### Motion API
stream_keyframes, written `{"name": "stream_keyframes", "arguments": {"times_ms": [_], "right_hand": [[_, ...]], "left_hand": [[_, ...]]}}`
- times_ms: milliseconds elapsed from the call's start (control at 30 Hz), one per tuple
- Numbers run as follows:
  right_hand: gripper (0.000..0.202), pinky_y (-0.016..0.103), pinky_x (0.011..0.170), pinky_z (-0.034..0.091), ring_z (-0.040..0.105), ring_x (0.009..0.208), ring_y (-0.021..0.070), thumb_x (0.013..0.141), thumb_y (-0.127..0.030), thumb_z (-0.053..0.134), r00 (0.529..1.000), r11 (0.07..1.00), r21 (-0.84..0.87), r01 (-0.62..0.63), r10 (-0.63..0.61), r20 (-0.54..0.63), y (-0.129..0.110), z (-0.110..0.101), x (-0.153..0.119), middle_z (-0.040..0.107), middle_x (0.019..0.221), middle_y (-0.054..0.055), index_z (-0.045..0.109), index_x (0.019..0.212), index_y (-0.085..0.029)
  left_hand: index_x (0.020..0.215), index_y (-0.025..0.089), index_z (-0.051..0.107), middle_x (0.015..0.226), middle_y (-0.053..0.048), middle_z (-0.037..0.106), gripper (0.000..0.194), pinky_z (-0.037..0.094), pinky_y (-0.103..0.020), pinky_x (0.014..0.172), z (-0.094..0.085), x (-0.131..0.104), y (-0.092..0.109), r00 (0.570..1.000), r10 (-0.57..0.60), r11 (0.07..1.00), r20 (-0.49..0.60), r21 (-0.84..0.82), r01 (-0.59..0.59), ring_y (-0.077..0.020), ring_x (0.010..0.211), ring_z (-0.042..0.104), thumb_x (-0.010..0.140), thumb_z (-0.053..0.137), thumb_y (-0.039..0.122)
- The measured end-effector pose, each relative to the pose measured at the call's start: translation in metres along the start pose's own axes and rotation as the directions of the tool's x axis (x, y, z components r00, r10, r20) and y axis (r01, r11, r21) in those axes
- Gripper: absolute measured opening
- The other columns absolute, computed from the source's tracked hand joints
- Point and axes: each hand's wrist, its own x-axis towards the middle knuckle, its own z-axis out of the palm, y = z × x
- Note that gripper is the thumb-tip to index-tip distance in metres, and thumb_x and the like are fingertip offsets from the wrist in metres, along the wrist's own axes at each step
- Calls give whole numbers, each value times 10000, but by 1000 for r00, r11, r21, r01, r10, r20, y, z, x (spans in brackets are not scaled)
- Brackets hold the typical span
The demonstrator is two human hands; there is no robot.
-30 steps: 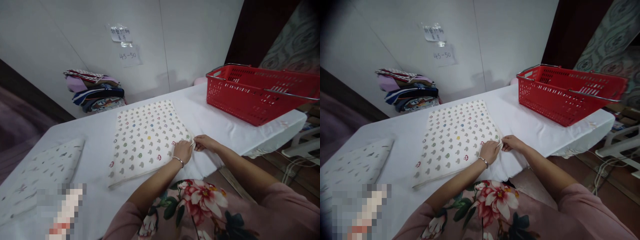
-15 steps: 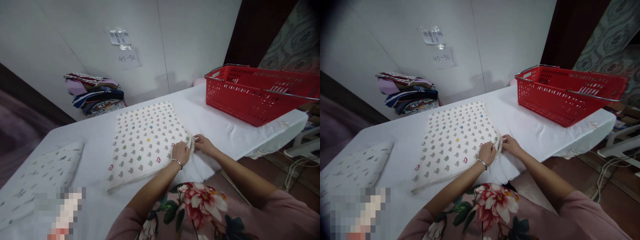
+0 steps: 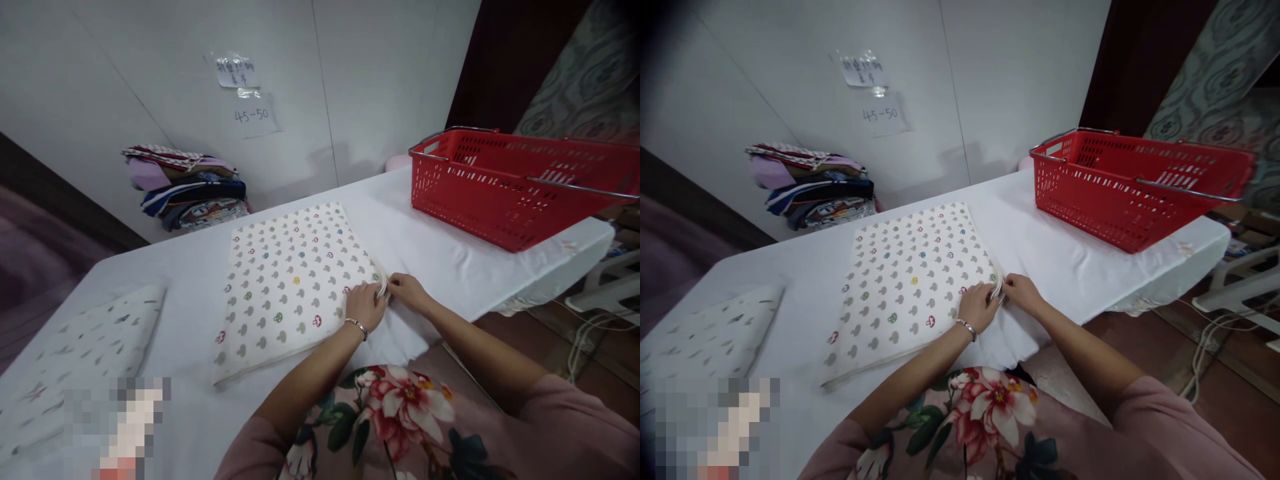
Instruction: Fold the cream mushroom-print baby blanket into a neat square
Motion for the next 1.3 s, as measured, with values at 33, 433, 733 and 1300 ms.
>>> {"name": "stream_keyframes", "arguments": {"times_ms": [33,433,733,1300], "right_hand": [[159,213,550,328,501,607,117,723,-250,481,1000,1000,16,-19,19,-1,1,-1,0,593,621,-4,577,622,-173],[200,211,493,350,520,464,105,725,-275,508,989,993,-9,-115,116,94,3,-5,4,621,584,-2,627,832,-154],[105,182,422,331,476,380,74,724,-236,505,974,983,124,-132,106,200,5,-2,0,544,450,-38,563,674,-164],[167,161,364,331,553,435,93,773,-310,555,922,644,669,-371,168,349,0,-2,-14,597,511,2,477,716,-174]], "left_hand": [[1092,234,553,977,-40,596,282,376,-349,820,0,0,1,1000,5,1000,6,4,-5,-209,917,516,842,469,334],[1084,236,531,1012,-57,557,255,359,-389,823,-2,-4,5,995,87,990,51,108,-92,-236,974,470,845,464,294],[1082,232,540,1023,-60,568,258,363,-383,825,-1,-4,6,997,66,991,43,110,-71,-232,971,471,877,434,346],[984,200,564,971,-62,567,244,360,-357,806,0,-3,7,994,108,988,31,112,-111,-212,955,477,919,346,288]]}}
